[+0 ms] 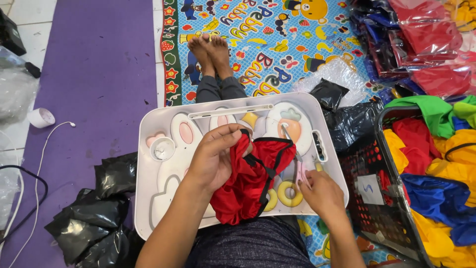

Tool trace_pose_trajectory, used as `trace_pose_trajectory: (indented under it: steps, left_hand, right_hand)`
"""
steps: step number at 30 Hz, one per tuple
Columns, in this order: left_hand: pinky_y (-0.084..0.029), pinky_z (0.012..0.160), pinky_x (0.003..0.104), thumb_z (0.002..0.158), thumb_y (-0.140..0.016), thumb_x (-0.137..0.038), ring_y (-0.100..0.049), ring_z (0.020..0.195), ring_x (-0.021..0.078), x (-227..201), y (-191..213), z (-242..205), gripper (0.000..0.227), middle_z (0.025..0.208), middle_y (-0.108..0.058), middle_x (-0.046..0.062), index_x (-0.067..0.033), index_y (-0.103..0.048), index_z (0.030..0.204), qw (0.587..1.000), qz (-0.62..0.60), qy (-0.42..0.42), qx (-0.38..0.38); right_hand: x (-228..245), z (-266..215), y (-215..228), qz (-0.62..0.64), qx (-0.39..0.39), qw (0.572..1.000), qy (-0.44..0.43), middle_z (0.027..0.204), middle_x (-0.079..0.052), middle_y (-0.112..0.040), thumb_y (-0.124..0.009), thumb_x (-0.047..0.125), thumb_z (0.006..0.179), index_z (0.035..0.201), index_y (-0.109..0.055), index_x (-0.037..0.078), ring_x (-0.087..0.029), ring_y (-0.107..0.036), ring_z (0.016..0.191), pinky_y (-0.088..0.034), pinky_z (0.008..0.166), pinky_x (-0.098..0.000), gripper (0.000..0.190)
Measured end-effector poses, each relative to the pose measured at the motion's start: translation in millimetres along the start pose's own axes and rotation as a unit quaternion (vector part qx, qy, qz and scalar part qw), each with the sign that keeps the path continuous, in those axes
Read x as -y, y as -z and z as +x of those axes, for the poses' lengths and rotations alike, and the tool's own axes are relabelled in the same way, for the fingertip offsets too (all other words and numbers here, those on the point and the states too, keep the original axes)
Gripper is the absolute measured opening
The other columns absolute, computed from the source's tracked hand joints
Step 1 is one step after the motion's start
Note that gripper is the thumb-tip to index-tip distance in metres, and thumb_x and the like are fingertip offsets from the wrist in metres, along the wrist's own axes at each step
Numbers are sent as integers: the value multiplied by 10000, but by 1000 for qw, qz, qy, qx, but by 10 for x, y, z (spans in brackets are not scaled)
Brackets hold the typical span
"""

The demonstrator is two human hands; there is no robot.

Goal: Trimming loose threads from a red garment using scissors and inspecting the elastic waistband by stretching it.

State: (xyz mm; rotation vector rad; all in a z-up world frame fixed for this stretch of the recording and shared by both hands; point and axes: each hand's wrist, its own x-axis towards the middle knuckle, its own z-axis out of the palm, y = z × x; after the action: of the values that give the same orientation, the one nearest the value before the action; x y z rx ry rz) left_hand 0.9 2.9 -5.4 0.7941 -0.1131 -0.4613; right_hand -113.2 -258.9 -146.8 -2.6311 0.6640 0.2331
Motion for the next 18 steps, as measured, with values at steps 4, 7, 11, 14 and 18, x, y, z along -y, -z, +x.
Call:
trace_pose_trajectory:
  steps: [4,7,11,14,18]
  left_hand:
    - [-477,705,255,928,-582,-5,-585,735,195,12,199,4,208,924,-657,182,112,-634,1092,997,-51,35,50]
    - [-470,689,250,926,-549,7,-574,756,206,32,228,15,243,1023,-651,219,136,-610,1123,995,-69,38,68]
    - [-455,655,251,941,-539,12,-564,726,187,32,229,13,226,986,-652,208,143,-610,1111,994,-63,52,70]
    - [-426,630,240,944,-526,26,-520,654,153,41,192,-16,213,1011,-647,212,145,-608,1101,992,-77,67,77]
    - [-386,583,191,957,-519,35,-492,645,129,56,183,-24,209,1072,-640,208,143,-599,1116,988,-100,80,85]
  right_hand:
    - [-68,-174,240,218,5,976,-7,902,-67,-788,-686,184,855,1101,-742,38,-180,-708,789,-533,711,-292,292]
    - [-338,-171,120,418,35,904,78,1073,-153,-811,-617,-22,882,1184,-659,-23,-217,-752,979,-578,840,-302,305]
    - [-307,-306,98,561,33,821,100,919,-183,-724,-688,-113,783,1236,-632,-93,-234,-694,787,-552,733,-311,457]
    - [-269,-386,27,558,7,813,167,892,-109,-711,-845,-65,630,1194,-662,-41,-169,-661,766,-532,747,-280,593]
    - [218,-510,327,345,-52,900,262,863,-30,-693,-1005,189,455,1085,-718,19,-146,-599,751,-496,698,-276,713]
